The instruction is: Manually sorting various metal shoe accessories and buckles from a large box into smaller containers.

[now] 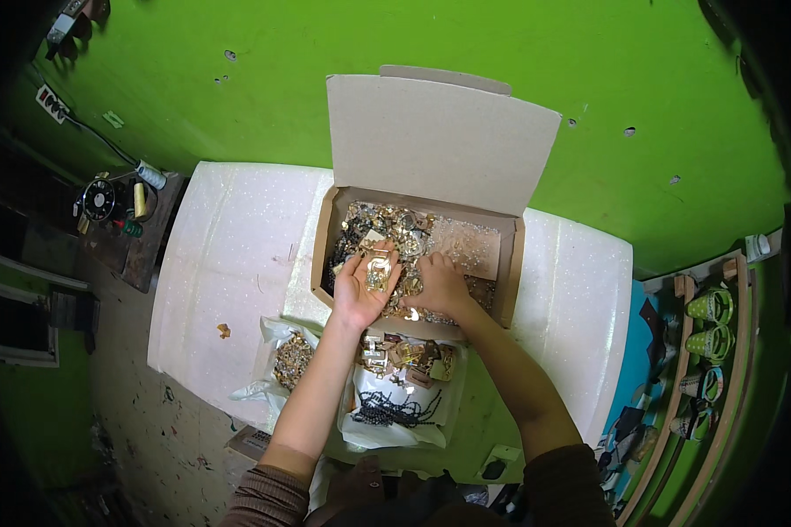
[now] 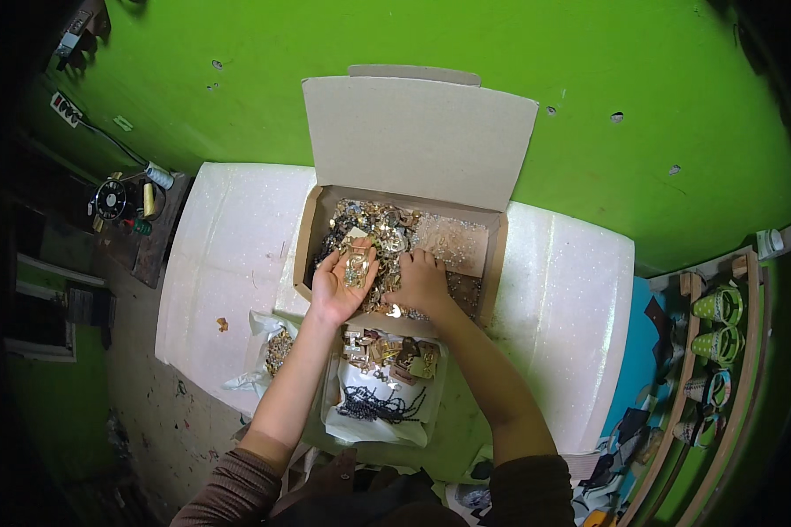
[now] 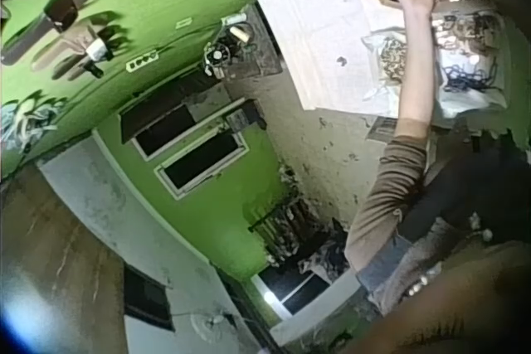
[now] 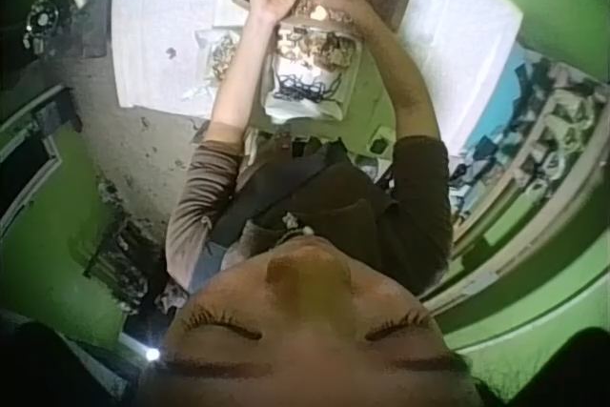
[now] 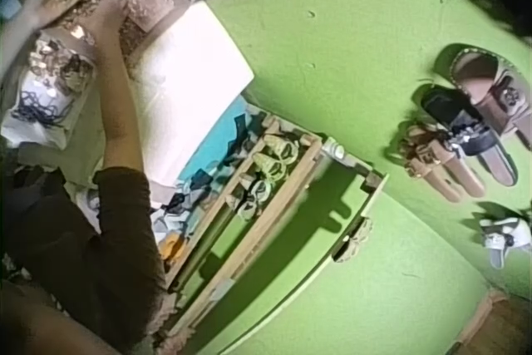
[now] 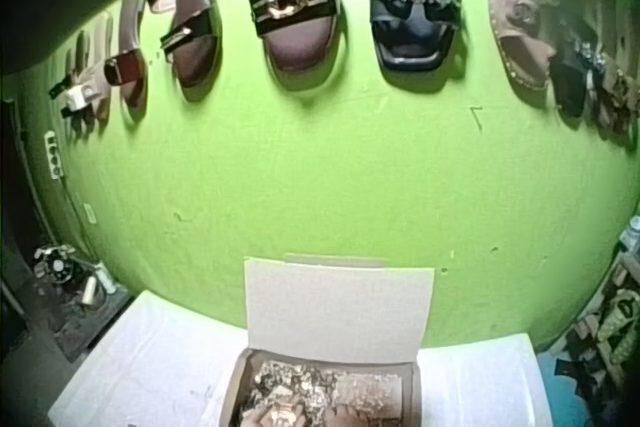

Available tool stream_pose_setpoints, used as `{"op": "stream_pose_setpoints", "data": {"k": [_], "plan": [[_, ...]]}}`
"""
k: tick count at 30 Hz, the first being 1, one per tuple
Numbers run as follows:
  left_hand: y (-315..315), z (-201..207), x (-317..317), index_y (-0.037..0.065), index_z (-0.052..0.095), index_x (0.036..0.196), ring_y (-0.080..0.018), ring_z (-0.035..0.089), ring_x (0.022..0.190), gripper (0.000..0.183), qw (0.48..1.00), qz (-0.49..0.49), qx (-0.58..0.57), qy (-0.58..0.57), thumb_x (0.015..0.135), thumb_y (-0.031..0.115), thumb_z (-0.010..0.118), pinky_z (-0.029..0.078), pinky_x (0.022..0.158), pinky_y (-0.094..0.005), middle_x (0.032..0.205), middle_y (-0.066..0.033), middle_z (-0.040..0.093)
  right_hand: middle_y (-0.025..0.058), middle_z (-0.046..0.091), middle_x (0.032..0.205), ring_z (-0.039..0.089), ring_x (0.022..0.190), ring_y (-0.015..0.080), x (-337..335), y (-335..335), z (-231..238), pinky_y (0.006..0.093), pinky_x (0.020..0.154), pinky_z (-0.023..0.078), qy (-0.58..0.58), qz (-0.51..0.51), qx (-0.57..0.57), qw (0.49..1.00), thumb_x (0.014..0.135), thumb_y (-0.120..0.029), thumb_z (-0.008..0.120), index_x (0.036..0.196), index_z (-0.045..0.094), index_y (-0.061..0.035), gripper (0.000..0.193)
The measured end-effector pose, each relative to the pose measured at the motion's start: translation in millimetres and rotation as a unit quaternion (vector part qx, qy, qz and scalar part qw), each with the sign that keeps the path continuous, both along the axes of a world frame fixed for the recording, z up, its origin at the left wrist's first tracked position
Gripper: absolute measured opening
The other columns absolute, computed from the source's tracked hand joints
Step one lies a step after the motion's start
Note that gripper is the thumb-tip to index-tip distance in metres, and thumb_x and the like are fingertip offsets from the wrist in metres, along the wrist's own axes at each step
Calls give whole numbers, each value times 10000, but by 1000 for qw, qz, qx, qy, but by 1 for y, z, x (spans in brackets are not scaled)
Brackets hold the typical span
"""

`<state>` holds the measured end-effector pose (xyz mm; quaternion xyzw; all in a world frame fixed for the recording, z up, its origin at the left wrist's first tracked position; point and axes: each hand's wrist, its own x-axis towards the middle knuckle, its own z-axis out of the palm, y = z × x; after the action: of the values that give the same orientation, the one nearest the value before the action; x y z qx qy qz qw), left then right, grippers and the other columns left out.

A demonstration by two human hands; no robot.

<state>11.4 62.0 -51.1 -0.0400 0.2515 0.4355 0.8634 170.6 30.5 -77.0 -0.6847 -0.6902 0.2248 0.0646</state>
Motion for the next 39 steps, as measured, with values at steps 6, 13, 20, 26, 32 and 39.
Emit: {"op": "stream_pose_setpoints", "data": {"k": [6, 13, 20, 26, 32, 39], "plan": [[-1, 2, 0, 21, 425, 1173, -235, 464, 1095, 403, 1000, -2, 0, 12, 918, 265, 231, 406, 901, -369, 1165, -111, 495, 145, 478, 1031, 467, 1002, 296, 20, 10, 1, 457, 836, 354, 27, 81, -43, 995, 509, -524, 710, 1028, 473, -44, 746], [-2, 4, 3, 28, 429, 1171, -231, 470, 1083, 400, 1000, 1, -10, 13, 921, 270, 232, 412, 893, -362, 1154, -109, 501, 129, 509, 1012, 476, 1017, 276, 15, 6, -2, 486, 826, 361, -69, 114, -34, 991, 520, -503, 705, 1034, 492, -39, 724], [-3, 3, 0, 30, 433, 1165, -223, 470, 1079, 387, 1000, -5, 4, 10, 922, 262, 243, 415, 891, -349, 1154, -107, 499, 141, 533, 1011, 494, 1000, 274, 9, 11, 2, 497, 842, 354, -59, 97, -92, 989, 534, -494, 682, 962, 560, -20, 651], [-1, 3, 0, 29, 433, 1162, -221, 471, 1076, 377, 1000, -5, 7, 9, 920, 258, 256, 416, 891, -339, 1150, -105, 499, 146, 558, 966, 527, 958, 270, -1, 3, 5, 511, 856, 340, -63, 53, -29, 996, 555, -496, 662, 953, 558, 1, 645], [0, 0, 0, 20, 434, 1161, -233, 477, 1069, 382, 1000, -4, 9, 6, 918, 253, 254, 420, 886, -347, 1147, -109, 502, 159, 600, 882, 570, 876, 283, -2, 7, 5, 532, 864, 324, -44, 66, -62, 995, 604, -434, 635, 933, 559, -8, 543], [-2, -1, -1, 39, 441, 1156, -220, 483, 1061, 376, 999, -8, 11, 32, 921, 266, 255, 429, 874, -328, 1140, -92, 505, 208, 595, 780, 591, 762, 310, 21, 11, 7, 449, 776, 419, -16, 113, -59, 992, 632, -374, 604, 907, 567, -36, 437]]}}
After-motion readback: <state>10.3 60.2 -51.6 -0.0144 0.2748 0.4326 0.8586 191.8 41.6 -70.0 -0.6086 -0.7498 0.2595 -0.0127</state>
